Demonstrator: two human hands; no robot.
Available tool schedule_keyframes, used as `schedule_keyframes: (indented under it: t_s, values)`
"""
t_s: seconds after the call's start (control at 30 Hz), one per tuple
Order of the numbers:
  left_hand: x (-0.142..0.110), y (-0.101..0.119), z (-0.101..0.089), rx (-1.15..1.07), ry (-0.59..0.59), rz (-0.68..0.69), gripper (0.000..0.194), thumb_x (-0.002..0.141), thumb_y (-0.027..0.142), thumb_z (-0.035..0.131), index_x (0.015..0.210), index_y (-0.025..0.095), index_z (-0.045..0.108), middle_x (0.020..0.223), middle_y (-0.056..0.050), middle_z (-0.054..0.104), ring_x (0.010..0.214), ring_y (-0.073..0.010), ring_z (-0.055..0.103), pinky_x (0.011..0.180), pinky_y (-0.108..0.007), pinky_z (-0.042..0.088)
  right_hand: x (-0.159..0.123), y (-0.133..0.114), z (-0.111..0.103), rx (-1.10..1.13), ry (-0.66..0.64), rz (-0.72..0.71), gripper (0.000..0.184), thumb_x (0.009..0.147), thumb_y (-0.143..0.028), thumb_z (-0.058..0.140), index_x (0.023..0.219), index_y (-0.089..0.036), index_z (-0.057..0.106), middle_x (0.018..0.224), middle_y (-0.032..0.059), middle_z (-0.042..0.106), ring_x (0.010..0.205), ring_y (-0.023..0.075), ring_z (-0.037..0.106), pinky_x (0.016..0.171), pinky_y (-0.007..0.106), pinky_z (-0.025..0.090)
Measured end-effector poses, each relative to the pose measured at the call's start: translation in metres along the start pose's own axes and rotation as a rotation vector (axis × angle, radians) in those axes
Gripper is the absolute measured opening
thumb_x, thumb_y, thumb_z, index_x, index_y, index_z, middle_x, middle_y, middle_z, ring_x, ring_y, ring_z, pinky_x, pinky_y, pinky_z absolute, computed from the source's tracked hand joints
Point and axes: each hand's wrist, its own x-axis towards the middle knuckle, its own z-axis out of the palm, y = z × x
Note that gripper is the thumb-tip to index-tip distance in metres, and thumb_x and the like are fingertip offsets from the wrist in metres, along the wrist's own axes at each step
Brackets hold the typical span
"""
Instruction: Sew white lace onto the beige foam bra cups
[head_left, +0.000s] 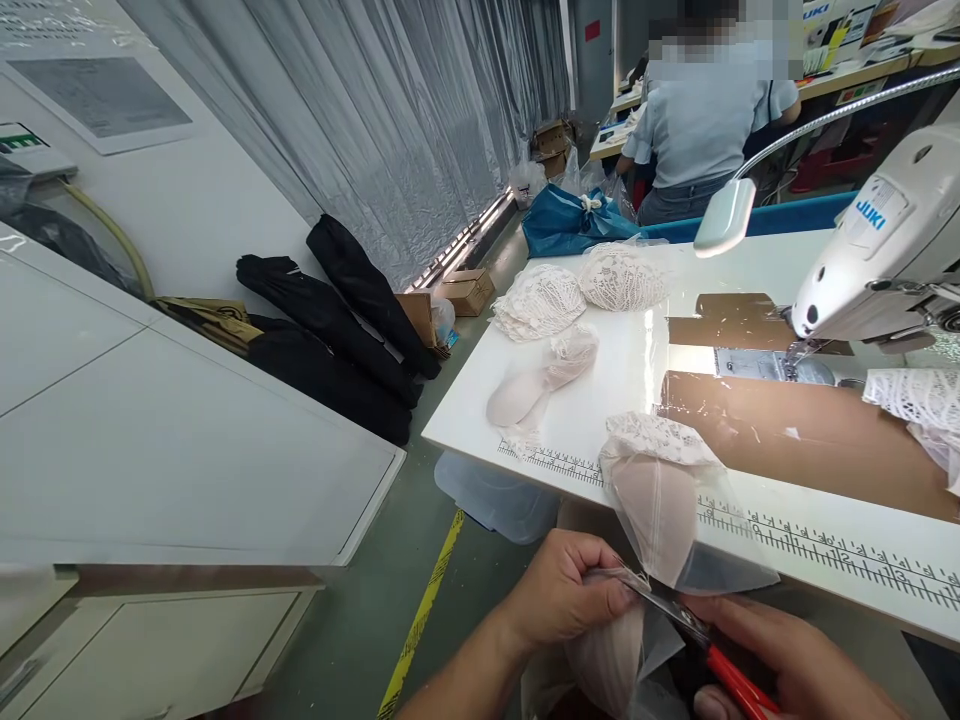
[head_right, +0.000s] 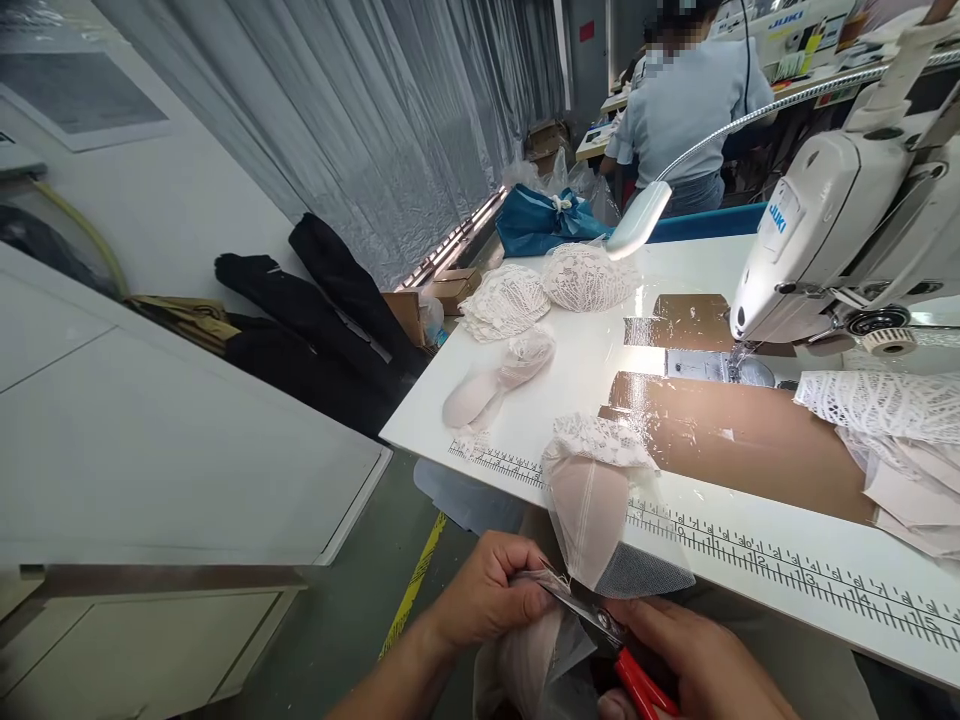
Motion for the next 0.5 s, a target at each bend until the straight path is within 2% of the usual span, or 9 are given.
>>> schedule_keyframes:
  t_s: [0.13,0.3,0.37,0.5]
  values:
    - [0.000,0.002,0.003,-0.009,0.003,-0.021,0.046,0.066,0.051,0.077,0.066,0.009,0.060,0.058,0.002,0.046,0.055,-0.0063,0.034,0.050,-0.020,0.026,-0.001,0.004,0.007,-0.075,0.187,-0.003,0.048,0.071,-0.054,0.069,0.110,-0.026,0.072,0.078,0.0048,0.076,0.076,0.0263,0.072,0.068,0.026,0.057]
    - [0.000,0.004,0.003,-0.006,0.008,-0.038,0.044,0.066,0.050,0.078,0.067,0.008,0.063,0.057,0.003,0.046,0.054,-0.0061,0.034,0.051,-0.020,0.025,-0.001,0.002,0.008,-0.087,0.260,0.003,0.044,0.071,-0.057,0.068,0.102,-0.027,0.074,0.070,0.0045,0.074,0.068,0.0256,0.071,0.062,0.025,0.057]
    - [0.000,0.006,0.003,-0.008,0.007,-0.045,0.044,0.065,0.049,0.079,0.068,0.007,0.065,0.057,0.002,0.047,0.054,-0.0060,0.035,0.051,-0.020,0.026,0.000,0.000,0.005,-0.072,0.233,0.007,0.040,0.073,-0.055,0.068,0.100,-0.027,0.074,0.070,0.0044,0.074,0.065,0.0248,0.071,0.060,0.025,0.057]
    - [0.001,0.007,0.004,-0.014,-0.001,-0.058,0.044,0.066,0.049,0.079,0.070,0.007,0.068,0.057,0.002,0.049,0.054,-0.0061,0.037,0.052,-0.019,0.028,0.001,-0.002,-0.002,-0.063,-0.002,-0.019,0.026,0.080,-0.043,0.066,0.100,-0.028,0.075,0.074,0.0024,0.075,0.062,0.0204,0.070,0.059,0.022,0.056]
